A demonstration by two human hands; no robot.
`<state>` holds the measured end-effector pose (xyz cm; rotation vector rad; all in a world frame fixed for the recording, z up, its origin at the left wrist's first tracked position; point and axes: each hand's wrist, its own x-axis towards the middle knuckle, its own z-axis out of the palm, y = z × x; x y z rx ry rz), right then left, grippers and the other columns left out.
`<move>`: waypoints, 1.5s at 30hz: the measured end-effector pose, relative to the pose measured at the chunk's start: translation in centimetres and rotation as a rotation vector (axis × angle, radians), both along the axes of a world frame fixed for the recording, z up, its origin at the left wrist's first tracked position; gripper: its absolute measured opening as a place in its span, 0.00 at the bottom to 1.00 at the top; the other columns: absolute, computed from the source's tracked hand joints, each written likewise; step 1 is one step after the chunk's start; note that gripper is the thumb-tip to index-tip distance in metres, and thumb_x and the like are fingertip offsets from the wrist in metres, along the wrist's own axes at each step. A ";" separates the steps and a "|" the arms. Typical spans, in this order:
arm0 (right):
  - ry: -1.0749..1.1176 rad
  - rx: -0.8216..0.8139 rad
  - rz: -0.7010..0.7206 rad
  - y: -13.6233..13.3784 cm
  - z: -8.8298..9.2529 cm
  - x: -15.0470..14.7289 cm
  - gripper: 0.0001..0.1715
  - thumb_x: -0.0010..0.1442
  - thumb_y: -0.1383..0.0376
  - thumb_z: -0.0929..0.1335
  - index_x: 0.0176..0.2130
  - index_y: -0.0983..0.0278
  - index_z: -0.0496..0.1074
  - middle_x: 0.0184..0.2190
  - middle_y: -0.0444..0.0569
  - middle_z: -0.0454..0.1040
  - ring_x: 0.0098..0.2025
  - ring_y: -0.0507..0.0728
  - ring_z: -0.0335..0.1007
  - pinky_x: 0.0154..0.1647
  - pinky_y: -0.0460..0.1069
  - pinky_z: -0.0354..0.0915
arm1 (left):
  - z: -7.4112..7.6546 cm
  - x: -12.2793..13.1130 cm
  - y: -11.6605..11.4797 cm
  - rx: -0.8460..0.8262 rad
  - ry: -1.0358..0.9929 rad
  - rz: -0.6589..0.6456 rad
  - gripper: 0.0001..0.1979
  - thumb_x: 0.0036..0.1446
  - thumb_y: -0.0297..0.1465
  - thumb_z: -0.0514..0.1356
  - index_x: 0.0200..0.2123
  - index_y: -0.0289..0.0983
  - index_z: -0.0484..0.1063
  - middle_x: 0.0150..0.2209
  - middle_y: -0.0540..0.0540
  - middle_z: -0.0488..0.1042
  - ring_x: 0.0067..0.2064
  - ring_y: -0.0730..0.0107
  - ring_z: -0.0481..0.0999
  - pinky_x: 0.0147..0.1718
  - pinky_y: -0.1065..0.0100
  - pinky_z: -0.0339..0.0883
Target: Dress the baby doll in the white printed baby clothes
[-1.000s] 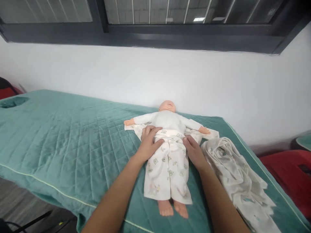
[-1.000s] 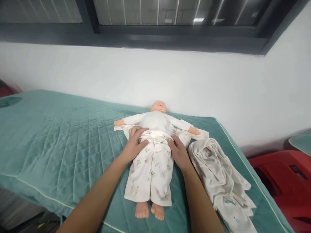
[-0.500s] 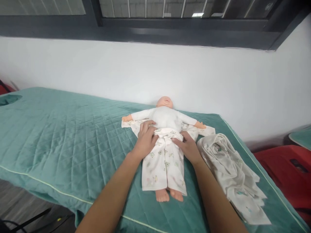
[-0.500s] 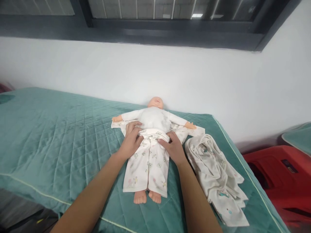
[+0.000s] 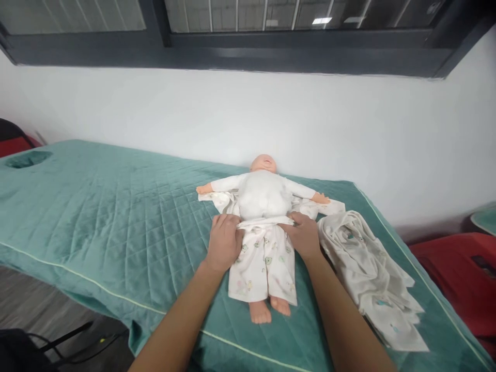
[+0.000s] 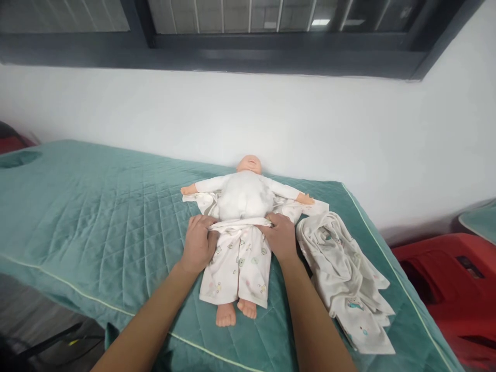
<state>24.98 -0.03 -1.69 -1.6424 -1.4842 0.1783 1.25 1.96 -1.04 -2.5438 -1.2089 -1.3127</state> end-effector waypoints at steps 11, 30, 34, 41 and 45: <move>0.211 -0.226 0.045 -0.2 0.8 -0.2 0.25 0.49 0.44 0.71 0.24 0.61 0.63 0.22 0.39 0.60 0.27 0.52 0.55 0.31 0.48 0.53 | 0.2 0.0 1.9 -0.319 -0.196 -0.026 0.11 0.66 0.37 0.49 0.34 0.39 0.65 0.34 0.47 0.71 0.39 0.66 0.70 0.41 0.63 0.64; 0.210 -0.254 0.057 -0.1 0.9 -0.3 0.25 0.54 0.45 0.68 0.24 0.61 0.59 0.21 0.38 0.57 0.28 0.52 0.55 0.31 0.47 0.53 | 0.6 0.1 2.2 -0.538 -0.172 -0.041 0.15 0.64 0.44 0.51 0.37 0.39 0.69 0.35 0.47 0.70 0.40 0.65 0.69 0.42 0.64 0.63; 0.284 -0.236 0.130 0.1 0.8 -0.3 0.22 0.56 0.45 0.67 0.31 0.61 0.67 0.28 0.40 0.68 0.33 0.54 0.62 0.36 0.48 0.57 | 0.6 0.3 2.4 -0.556 -0.248 -0.059 0.14 0.64 0.41 0.51 0.44 0.39 0.68 0.42 0.44 0.71 0.44 0.64 0.69 0.46 0.63 0.63; 0.402 -0.186 0.180 0.6 0.3 -0.2 0.26 0.54 0.46 0.70 0.44 0.61 0.72 0.42 0.46 0.75 0.41 0.57 0.67 0.43 0.50 0.61 | 0.6 0.9 3.5 -0.556 -0.314 -0.079 0.14 0.64 0.40 0.52 0.45 0.38 0.69 0.44 0.44 0.71 0.48 0.63 0.69 0.49 0.62 0.62; 0.442 -0.200 0.192 0.7 0.1 -0.2 0.26 0.54 0.46 0.71 0.43 0.61 0.72 0.42 0.46 0.75 0.41 0.58 0.67 0.44 0.51 0.62 | 0.7 1.0 4.2 -0.562 -0.449 -0.095 0.13 0.62 0.41 0.55 0.42 0.38 0.70 0.44 0.45 0.72 0.46 0.65 0.71 0.47 0.65 0.63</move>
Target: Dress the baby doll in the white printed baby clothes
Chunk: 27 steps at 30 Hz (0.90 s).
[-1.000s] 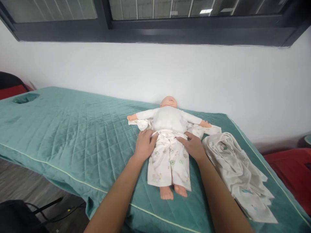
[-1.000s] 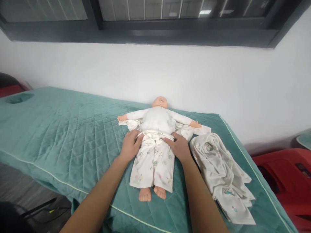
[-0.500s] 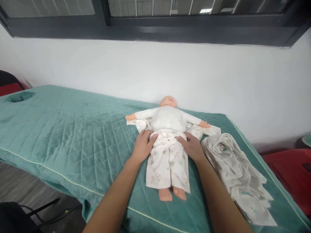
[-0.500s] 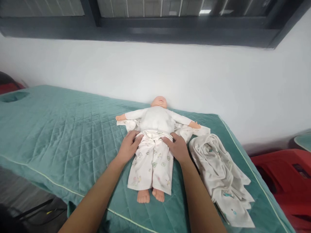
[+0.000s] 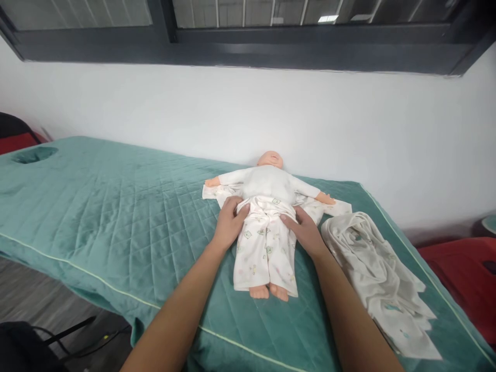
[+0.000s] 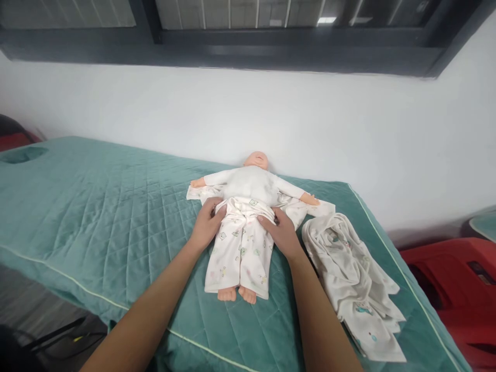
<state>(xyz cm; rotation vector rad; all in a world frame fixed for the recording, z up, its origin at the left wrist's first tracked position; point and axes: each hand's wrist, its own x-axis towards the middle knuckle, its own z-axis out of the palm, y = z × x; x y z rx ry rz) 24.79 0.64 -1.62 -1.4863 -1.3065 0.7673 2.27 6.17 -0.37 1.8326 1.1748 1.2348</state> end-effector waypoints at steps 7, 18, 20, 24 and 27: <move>-0.007 -0.015 -0.015 0.1 -0.3 0.2 0.25 0.53 0.46 0.71 0.42 0.62 0.72 0.40 0.45 0.75 0.40 0.58 0.67 0.42 0.51 0.62 | -0.2 0.5 2.9 -0.265 -0.281 0.071 0.10 0.59 0.34 0.56 0.43 0.39 0.69 0.38 0.48 0.73 0.38 0.70 0.71 0.39 0.69 0.64; -0.112 -0.062 -0.075 -0.1 0.9 -0.4 0.24 0.55 0.46 0.69 0.41 0.62 0.73 0.38 0.44 0.75 0.38 0.57 0.66 0.38 0.49 0.59 | 2.6 -1.1 5.3 -0.446 -0.001 -0.333 0.21 0.42 0.31 0.66 0.42 0.36 0.71 0.41 0.45 0.77 0.38 0.65 0.75 0.36 0.68 0.69; -0.131 -0.047 -0.070 -0.1 0.9 -0.6 0.23 0.55 0.46 0.69 0.39 0.62 0.73 0.36 0.43 0.75 0.36 0.56 0.65 0.37 0.48 0.59 | 3.1 -1.3 5.8 -0.451 0.102 -0.358 0.18 0.42 0.30 0.65 0.40 0.35 0.72 0.38 0.45 0.78 0.37 0.64 0.75 0.32 0.69 0.68; -0.184 -0.027 -0.082 -0.2 1.1 -1.0 0.22 0.56 0.47 0.68 0.29 0.63 0.69 0.25 0.41 0.68 0.31 0.54 0.60 0.31 0.47 0.56 | 3.2 -1.1 6.9 -0.391 0.264 -0.400 0.05 0.42 0.27 0.61 0.28 0.35 0.71 0.28 0.48 0.75 0.32 0.66 0.73 0.28 0.71 0.65; -0.264 0.067 -0.127 -0.3 1.3 -1.2 0.25 0.54 0.49 0.70 0.21 0.62 0.59 0.20 0.40 0.57 0.28 0.52 0.55 0.29 0.47 0.54 | 2.6 -0.7 7.4 -0.283 0.304 -0.411 0.02 0.42 0.26 0.59 0.21 0.36 0.68 0.22 0.49 0.72 0.31 0.66 0.72 0.31 0.69 0.65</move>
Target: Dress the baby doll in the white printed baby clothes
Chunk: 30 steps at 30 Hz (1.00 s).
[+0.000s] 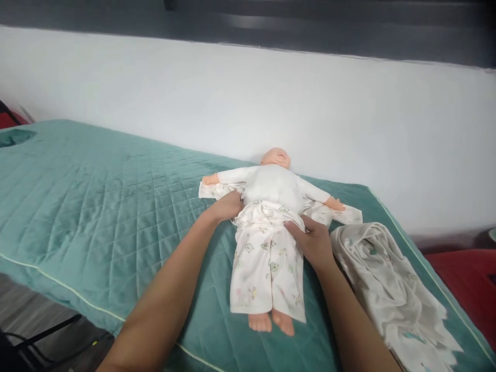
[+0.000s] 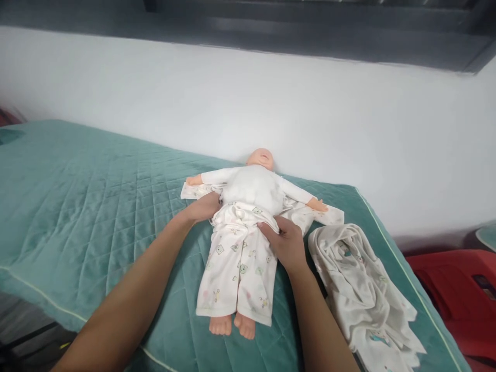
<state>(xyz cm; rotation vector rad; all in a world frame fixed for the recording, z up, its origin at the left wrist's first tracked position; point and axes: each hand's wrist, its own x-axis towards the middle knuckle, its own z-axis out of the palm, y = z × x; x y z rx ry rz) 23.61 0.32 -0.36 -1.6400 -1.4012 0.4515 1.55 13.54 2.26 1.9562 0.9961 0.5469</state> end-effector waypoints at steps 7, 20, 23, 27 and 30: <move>-0.025 0.061 0.006 0.0 0.1 -0.1 0.29 0.57 0.48 0.67 0.20 0.62 0.52 0.20 0.41 0.50 0.27 0.51 0.50 0.26 0.47 0.51 | -1.8 1.1 0.1 0.187 -0.024 0.288 0.04 0.42 0.24 0.56 0.21 0.37 0.67 0.25 0.43 0.74 0.31 0.57 0.73 0.34 0.61 0.65; 0.079 -0.027 0.022 -0.3 -0.1 0.0 0.29 0.57 0.45 0.67 0.22 0.62 0.54 0.21 0.40 0.52 0.27 0.50 0.50 0.27 0.46 0.51 | -1.2 0.7 -1.5 -0.211 -0.465 0.533 0.15 0.43 0.25 0.61 0.39 0.37 0.69 0.25 0.52 0.70 0.28 0.68 0.72 0.31 0.68 0.66; 0.092 -0.029 0.034 -0.2 -0.1 0.1 0.29 0.57 0.44 0.67 0.22 0.62 0.54 0.21 0.40 0.52 0.27 0.51 0.50 0.27 0.46 0.52 | -1.2 0.8 -1.5 -0.331 -0.607 0.514 0.17 0.45 0.25 0.62 0.42 0.37 0.68 0.28 0.50 0.73 0.29 0.69 0.74 0.30 0.69 0.67; 0.102 -0.030 0.037 -0.2 -0.1 0.1 0.29 0.56 0.44 0.67 0.22 0.62 0.54 0.21 0.40 0.53 0.27 0.51 0.50 0.26 0.46 0.51 | -1.3 1.0 -1.3 -0.380 -0.708 0.533 0.13 0.49 0.30 0.65 0.39 0.36 0.68 0.33 0.47 0.73 0.31 0.71 0.74 0.34 0.66 0.72; 0.109 -0.035 0.040 -0.2 -0.1 0.0 0.29 0.56 0.45 0.67 0.22 0.62 0.55 0.21 0.40 0.53 0.27 0.50 0.50 0.26 0.46 0.51 | -1.3 1.1 -1.5 -0.356 -0.809 0.605 0.12 0.52 0.31 0.65 0.38 0.36 0.67 0.36 0.46 0.72 0.31 0.73 0.74 0.37 0.65 0.73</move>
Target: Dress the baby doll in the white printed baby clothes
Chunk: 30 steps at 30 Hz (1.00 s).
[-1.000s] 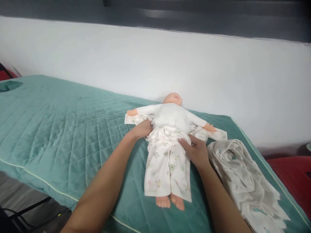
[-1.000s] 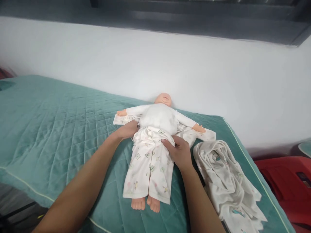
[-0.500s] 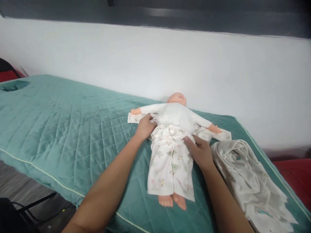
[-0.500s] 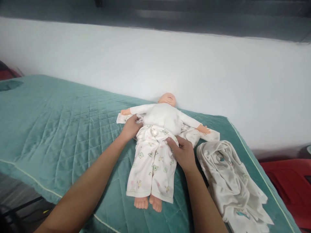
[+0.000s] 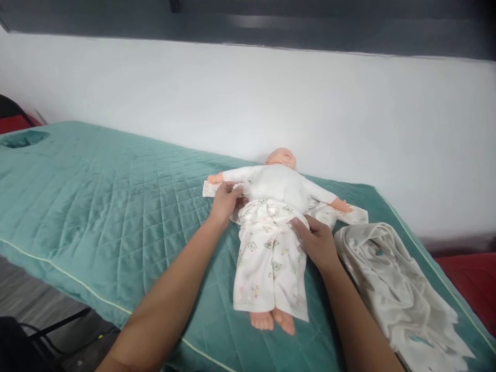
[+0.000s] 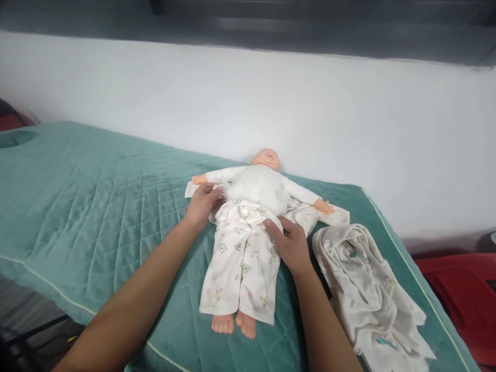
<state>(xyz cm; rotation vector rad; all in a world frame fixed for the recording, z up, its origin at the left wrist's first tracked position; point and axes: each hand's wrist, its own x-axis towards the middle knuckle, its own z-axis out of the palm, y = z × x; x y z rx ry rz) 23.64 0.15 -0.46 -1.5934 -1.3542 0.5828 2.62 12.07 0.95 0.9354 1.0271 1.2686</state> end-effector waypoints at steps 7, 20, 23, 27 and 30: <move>0.011 -0.007 0.016 0.1 0.1 0.0 0.28 0.58 0.46 0.67 0.23 0.62 0.56 0.22 0.40 0.53 0.28 0.51 0.50 0.28 0.46 0.51 | -0.2 0.2 -0.6 0.121 -0.085 -0.063 0.17 0.50 0.33 0.66 0.44 0.36 0.72 0.43 0.44 0.76 0.43 0.69 0.76 0.48 0.64 0.70; 0.014 0.004 0.005 0.1 -0.1 0.0 0.28 0.58 0.46 0.67 0.22 0.62 0.57 0.21 0.40 0.54 0.27 0.50 0.50 0.27 0.46 0.51 | -0.9 0.6 -0.2 0.275 0.269 -0.038 0.15 0.56 0.33 0.58 0.46 0.40 0.78 0.54 0.45 0.70 0.55 0.63 0.71 0.54 0.66 0.65; 0.012 0.007 0.010 0.1 0.1 -0.1 0.28 0.57 0.45 0.67 0.22 0.62 0.59 0.21 0.40 0.56 0.27 0.51 0.51 0.27 0.46 0.51 | -1.0 0.8 0.8 0.232 0.243 0.051 0.17 0.54 0.34 0.61 0.46 0.37 0.77 0.42 0.44 0.76 0.43 0.65 0.75 0.45 0.64 0.69; 0.008 0.008 0.011 0.1 -0.1 -0.1 0.27 0.58 0.46 0.67 0.23 0.63 0.60 0.22 0.40 0.56 0.28 0.51 0.51 0.28 0.46 0.51 | -0.8 1.1 1.6 0.271 0.157 0.088 0.16 0.51 0.32 0.63 0.44 0.36 0.75 0.41 0.44 0.77 0.41 0.67 0.76 0.45 0.65 0.69; 0.019 0.005 0.014 0.1 -0.3 -0.1 0.26 0.59 0.47 0.67 0.23 0.62 0.59 0.22 0.40 0.54 0.28 0.50 0.50 0.28 0.46 0.50 | -0.4 1.2 1.3 0.294 0.259 -0.002 0.14 0.55 0.34 0.61 0.44 0.38 0.77 0.46 0.44 0.78 0.49 0.63 0.74 0.53 0.62 0.65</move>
